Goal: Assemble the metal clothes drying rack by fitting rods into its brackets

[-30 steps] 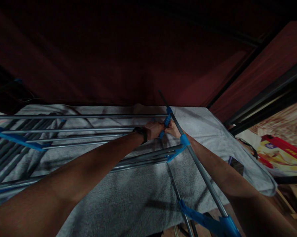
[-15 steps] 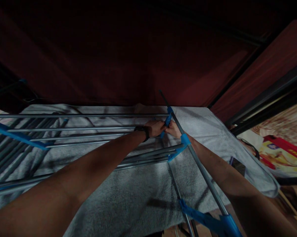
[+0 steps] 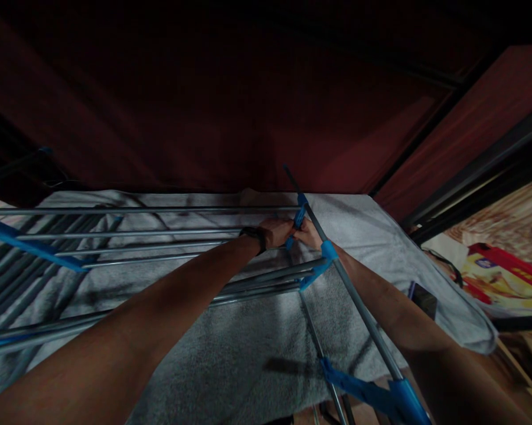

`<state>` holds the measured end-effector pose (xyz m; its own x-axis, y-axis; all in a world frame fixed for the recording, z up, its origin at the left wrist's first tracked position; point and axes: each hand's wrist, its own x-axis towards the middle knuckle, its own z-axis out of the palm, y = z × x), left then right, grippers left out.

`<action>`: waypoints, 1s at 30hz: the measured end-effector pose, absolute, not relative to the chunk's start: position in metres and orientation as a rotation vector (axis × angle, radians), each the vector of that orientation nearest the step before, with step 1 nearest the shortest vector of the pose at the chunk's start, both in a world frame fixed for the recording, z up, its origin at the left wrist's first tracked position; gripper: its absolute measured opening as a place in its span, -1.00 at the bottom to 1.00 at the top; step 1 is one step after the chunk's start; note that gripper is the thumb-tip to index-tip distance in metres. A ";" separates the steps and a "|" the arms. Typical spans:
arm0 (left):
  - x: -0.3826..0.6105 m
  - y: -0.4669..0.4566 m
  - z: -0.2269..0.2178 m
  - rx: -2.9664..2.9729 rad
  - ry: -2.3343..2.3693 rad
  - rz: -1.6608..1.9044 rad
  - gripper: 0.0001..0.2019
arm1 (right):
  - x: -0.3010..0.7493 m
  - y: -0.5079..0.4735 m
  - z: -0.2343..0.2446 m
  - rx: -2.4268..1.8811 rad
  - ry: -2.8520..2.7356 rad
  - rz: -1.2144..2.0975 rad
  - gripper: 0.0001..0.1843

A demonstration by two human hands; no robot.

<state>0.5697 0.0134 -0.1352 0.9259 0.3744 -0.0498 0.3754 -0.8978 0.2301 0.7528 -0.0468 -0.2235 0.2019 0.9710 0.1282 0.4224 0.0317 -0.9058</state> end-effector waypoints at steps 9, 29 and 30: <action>0.572 0.024 -0.140 2.814 0.512 0.039 -0.66 | 0.748 -0.047 -0.222 -1.529 -1.304 0.771 -0.65; 0.581 0.033 -0.150 2.734 0.563 0.080 -0.67 | 0.743 -0.055 -0.212 -1.562 -1.281 0.734 -0.80; 0.581 0.034 -0.151 2.730 0.563 0.083 -0.68 | 0.742 -0.055 -0.212 -1.551 -1.290 0.742 -0.81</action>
<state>0.5815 0.0336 -0.1505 0.9193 0.3934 -0.0131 0.3727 -0.8594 0.3501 0.7425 -0.0549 -0.2118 0.2586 0.9589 0.1171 0.3811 0.0101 -0.9245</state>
